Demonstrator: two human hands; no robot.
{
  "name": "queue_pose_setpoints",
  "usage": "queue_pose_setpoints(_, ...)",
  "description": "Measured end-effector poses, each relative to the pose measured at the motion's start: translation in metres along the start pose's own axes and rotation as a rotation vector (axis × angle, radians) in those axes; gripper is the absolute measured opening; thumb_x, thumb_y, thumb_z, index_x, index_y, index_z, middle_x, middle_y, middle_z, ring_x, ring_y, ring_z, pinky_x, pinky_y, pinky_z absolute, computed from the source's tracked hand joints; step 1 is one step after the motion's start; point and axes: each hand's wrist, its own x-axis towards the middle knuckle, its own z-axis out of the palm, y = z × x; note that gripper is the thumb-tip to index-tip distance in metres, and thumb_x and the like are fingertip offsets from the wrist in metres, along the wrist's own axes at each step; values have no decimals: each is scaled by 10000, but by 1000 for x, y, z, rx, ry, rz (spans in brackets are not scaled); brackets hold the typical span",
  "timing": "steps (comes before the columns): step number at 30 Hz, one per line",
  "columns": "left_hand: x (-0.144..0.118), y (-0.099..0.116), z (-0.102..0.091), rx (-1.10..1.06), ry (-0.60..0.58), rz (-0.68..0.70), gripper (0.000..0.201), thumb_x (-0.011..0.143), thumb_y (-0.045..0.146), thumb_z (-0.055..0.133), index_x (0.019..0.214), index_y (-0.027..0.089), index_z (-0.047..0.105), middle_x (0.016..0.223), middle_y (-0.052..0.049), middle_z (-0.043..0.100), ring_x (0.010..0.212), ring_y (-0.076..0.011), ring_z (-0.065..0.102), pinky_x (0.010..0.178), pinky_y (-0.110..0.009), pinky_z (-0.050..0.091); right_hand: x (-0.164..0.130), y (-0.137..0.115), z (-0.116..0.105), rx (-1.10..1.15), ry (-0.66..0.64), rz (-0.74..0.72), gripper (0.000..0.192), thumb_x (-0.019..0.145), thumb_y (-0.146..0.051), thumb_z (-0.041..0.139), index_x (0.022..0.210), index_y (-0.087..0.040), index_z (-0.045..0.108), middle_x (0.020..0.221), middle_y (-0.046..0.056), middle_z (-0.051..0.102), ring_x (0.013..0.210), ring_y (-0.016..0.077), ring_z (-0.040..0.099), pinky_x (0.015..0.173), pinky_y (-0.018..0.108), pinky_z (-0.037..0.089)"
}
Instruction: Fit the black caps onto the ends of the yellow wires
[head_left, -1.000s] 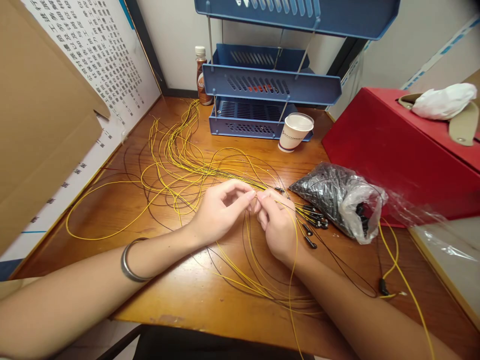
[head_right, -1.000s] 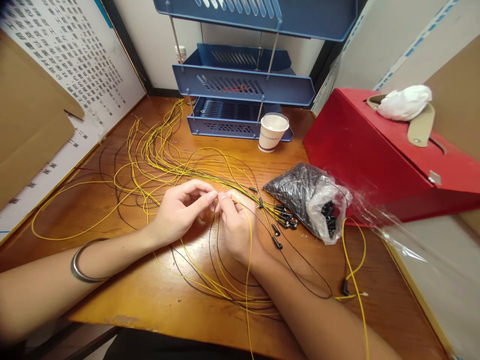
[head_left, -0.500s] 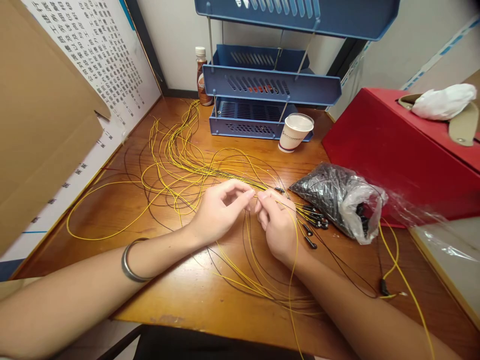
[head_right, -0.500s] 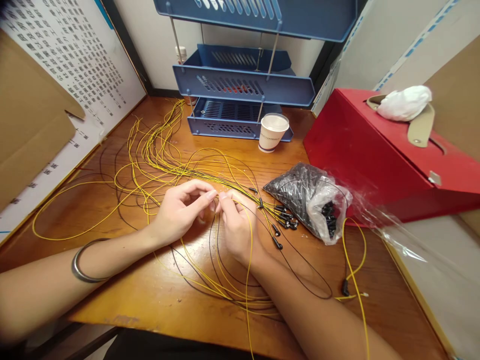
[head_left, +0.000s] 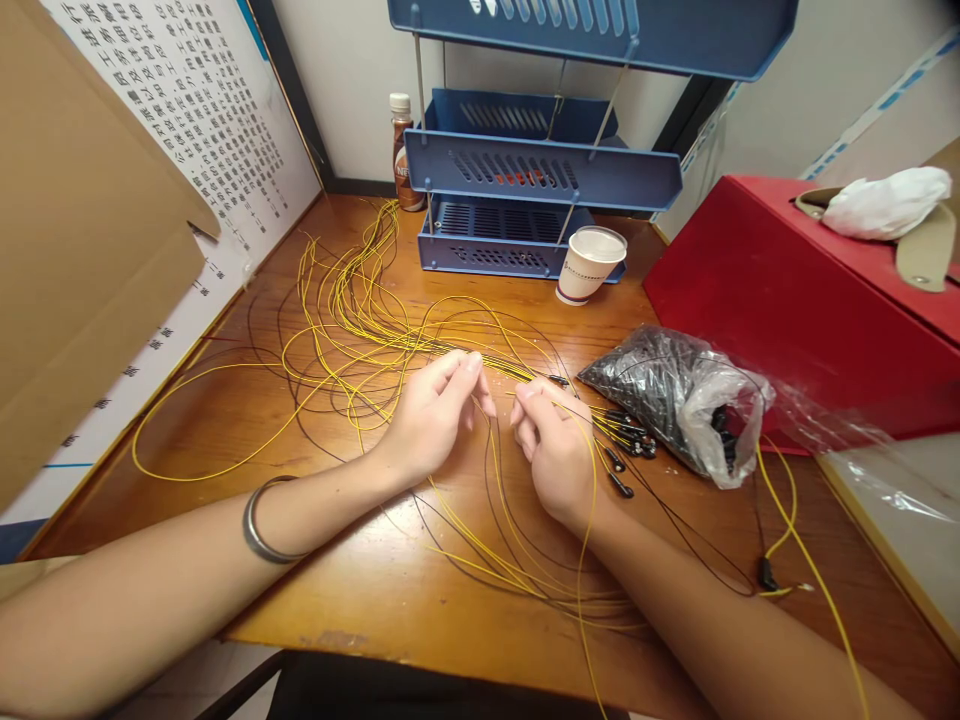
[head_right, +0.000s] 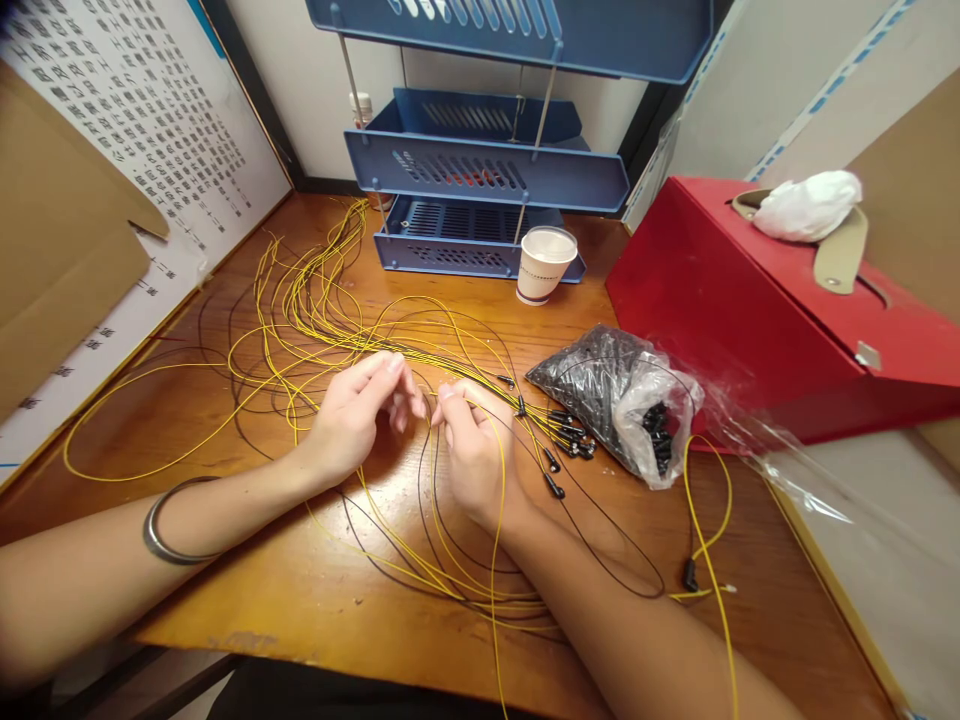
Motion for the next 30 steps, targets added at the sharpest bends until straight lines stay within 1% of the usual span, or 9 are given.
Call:
queue_pose_setpoints(2,-1,0,0,23,-28,8,445,982,530,510,729,169,573,637,-9,650,491,-79,515,524,-222,441,0,0,0,-4,-9,-5,379,901,-426,578,591,-223,493,450,-79,339,402,83,252,438,265,247)
queue_pose_setpoints(4,-1,0,1,32,-83,19,436,959,535,561,730,165,586,624,1,638,499,-79,510,536,-219,440,1,-1,0,-16,-23,-26,394,907,-432,571,585,-222,486,458,-77,345,409,84,263,452,267,274)
queue_pose_setpoints(8,-2,0,3,18,-140,53,358,951,432,627,719,162,588,615,19,615,535,-79,520,582,-215,451,1,-1,0,-33,-43,-63,388,915,-389,561,574,-218,491,470,-68,370,434,92,306,493,271,326)
queue_pose_setpoints(11,-2,-1,3,23,-139,69,346,976,391,600,717,161,591,634,13,622,550,-81,525,587,-215,447,1,-1,1,-24,-43,-60,378,905,-377,569,570,-220,496,470,-60,372,456,104,345,507,275,341)
queue_pose_setpoints(14,-3,-4,2,51,-116,61,362,988,414,577,729,162,591,659,2,636,550,-83,522,574,-216,437,1,-2,2,-10,-45,-47,374,889,-391,573,563,-222,500,475,-53,372,466,111,361,494,277,330)
queue_pose_setpoints(20,-2,-8,-1,55,-43,22,464,1008,518,490,700,177,555,633,1,619,518,-89,521,558,-235,441,0,-2,1,-20,-23,-35,370,885,-372,568,555,-222,493,464,-59,363,441,100,323,476,273,308)
queue_pose_setpoints(24,-1,-6,1,52,-48,12,572,1013,588,412,624,184,524,588,-11,606,515,-100,524,568,-253,443,0,-1,1,-15,-28,-39,367,893,-363,558,562,-222,491,454,-67,356,420,91,294,468,272,299)
queue_pose_setpoints(26,-1,-4,2,60,-87,34,553,1002,587,448,653,174,567,574,2,592,518,-95,518,585,-247,450,0,-1,1,-16,-32,-53,361,896,-361,553,568,-220,498,459,-69,362,421,90,294,479,273,307)
queue_pose_setpoints(30,-3,-2,3,-21,-148,80,388,968,504,582,775,168,601,610,24,608,543,-86,539,598,-224,468,0,0,0,-28,-34,-52,382,903,-389,561,570,-215,489,479,-68,376,438,88,301,495,272,320)
